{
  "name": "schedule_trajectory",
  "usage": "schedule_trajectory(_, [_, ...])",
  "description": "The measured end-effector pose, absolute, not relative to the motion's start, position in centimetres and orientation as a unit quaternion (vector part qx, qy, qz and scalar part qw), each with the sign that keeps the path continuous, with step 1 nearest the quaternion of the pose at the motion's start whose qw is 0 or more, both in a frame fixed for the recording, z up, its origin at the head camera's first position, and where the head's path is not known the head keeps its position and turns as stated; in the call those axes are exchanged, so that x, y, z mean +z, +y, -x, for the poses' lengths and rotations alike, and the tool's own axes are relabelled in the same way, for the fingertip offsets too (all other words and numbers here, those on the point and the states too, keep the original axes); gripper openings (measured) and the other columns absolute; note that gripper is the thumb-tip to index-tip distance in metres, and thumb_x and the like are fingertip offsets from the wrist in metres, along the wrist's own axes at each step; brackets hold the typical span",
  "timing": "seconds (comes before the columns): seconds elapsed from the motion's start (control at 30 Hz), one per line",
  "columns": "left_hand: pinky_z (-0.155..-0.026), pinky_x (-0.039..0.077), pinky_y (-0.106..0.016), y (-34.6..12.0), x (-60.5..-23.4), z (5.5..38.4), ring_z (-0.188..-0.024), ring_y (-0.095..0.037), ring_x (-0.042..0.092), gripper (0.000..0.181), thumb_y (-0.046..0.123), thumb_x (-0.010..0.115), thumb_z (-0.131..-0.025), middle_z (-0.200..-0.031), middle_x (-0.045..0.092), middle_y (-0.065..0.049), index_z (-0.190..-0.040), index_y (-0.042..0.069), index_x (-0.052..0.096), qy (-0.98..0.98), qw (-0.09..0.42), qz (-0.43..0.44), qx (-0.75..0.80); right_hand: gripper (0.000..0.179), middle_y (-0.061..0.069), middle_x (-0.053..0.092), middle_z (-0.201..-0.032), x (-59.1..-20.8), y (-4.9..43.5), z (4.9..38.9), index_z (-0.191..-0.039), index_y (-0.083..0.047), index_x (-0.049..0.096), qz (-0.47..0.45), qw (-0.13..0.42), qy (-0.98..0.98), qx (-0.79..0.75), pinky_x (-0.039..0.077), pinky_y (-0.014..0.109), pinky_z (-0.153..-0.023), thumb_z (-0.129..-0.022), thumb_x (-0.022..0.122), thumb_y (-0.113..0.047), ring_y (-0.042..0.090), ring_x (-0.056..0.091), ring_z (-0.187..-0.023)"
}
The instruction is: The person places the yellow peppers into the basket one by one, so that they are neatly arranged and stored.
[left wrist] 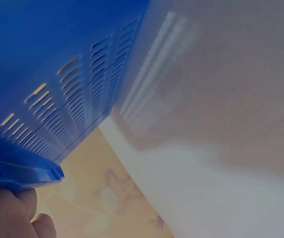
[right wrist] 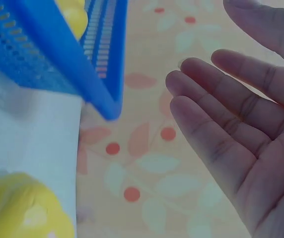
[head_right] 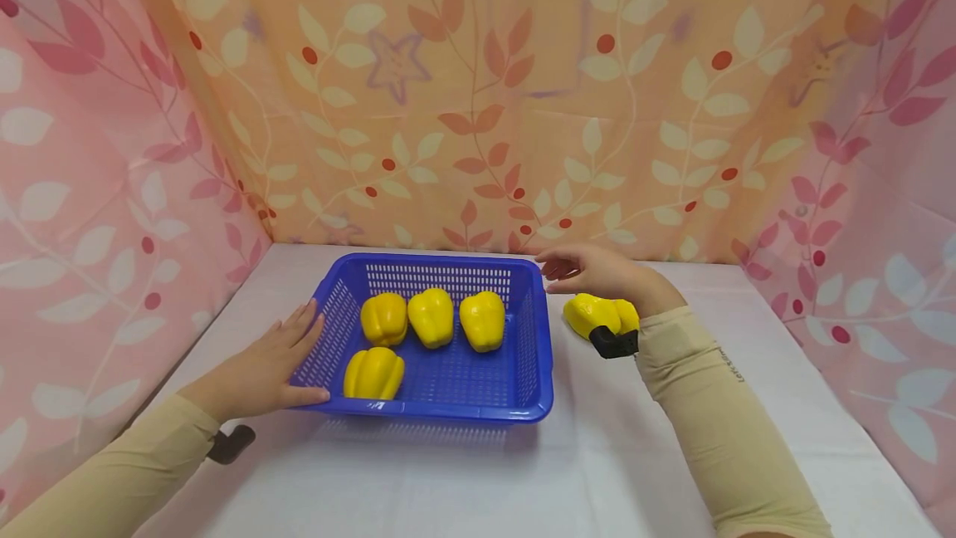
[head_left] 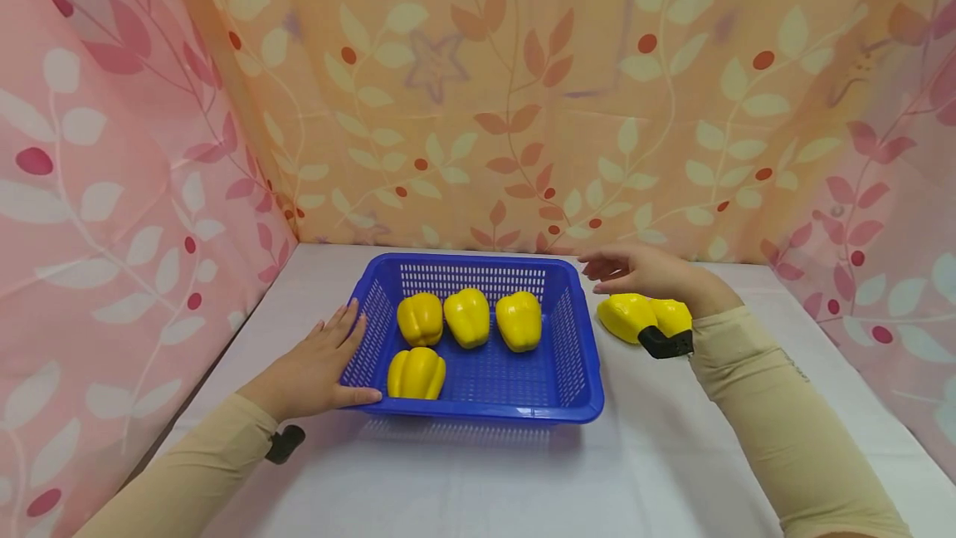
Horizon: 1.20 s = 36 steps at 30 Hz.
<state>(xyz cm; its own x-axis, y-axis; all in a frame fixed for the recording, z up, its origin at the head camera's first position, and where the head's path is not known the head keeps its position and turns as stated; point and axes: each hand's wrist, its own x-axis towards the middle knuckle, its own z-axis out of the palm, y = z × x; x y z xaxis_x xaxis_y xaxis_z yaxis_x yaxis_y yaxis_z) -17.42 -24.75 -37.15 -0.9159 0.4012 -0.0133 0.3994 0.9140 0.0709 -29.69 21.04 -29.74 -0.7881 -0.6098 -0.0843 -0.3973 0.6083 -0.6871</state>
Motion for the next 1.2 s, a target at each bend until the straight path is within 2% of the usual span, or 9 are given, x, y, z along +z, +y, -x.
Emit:
schedule_trajectory(0.37, [-0.108,0.013,-0.056,-24.8,-37.3,17.5,-0.138,-0.037,0.005,0.114,0.081,0.040,-0.070,-0.151,0.003,-0.021,-0.144,-0.002,0.017,0.979,0.016,-0.202,0.034,0.053,0.012,0.059,-0.117,-31.0,25.5,30.0,-0.130,-0.010,0.048,0.237,0.121,0.905,-0.333,0.048,0.041,-0.088,-0.084,0.067,-0.026,0.030,0.055,-0.109])
schedule_trajectory(0.67, [-0.108,0.013,-0.056,-24.7,-37.1,17.4,-0.138,-0.037,0.004,0.113,0.080,0.041,-0.070,-0.151,0.002,-0.021,-0.144,-0.002,0.018,0.979,0.020,-0.200,0.035,0.054,0.016,0.057,-0.119,-32.2,28.8,30.6,-0.130,-0.005,0.047,0.210,0.123,0.909,-0.339,0.048,0.041,-0.089,-0.084,0.066,-0.027,0.034,0.054,-0.109])
schedule_trajectory(1.0, [-0.108,0.012,-0.056,-24.7,-37.1,17.4,-0.139,-0.036,0.003,0.111,0.077,0.046,-0.072,-0.151,0.002,-0.021,-0.144,-0.002,0.016,0.979,0.022,-0.200,0.039,0.051,0.021,0.053,-0.124,-33.4,31.1,30.8,-0.131,-0.002,0.044,0.182,0.127,0.916,-0.333,0.043,0.048,-0.093,-0.087,0.063,-0.019,0.038,0.049,-0.115])
schedule_trajectory(1.2, [-0.108,0.013,-0.056,-24.8,-37.2,17.5,-0.139,-0.036,0.004,0.111,0.077,0.046,-0.072,-0.151,0.002,-0.021,-0.144,-0.002,0.016,0.979,0.020,-0.200,0.036,0.053,0.020,0.054,-0.124,-34.4,32.2,31.1,-0.129,-0.001,0.046,0.192,0.109,0.921,-0.320,0.040,0.050,-0.094,-0.085,0.065,-0.023,0.037,0.049,-0.115])
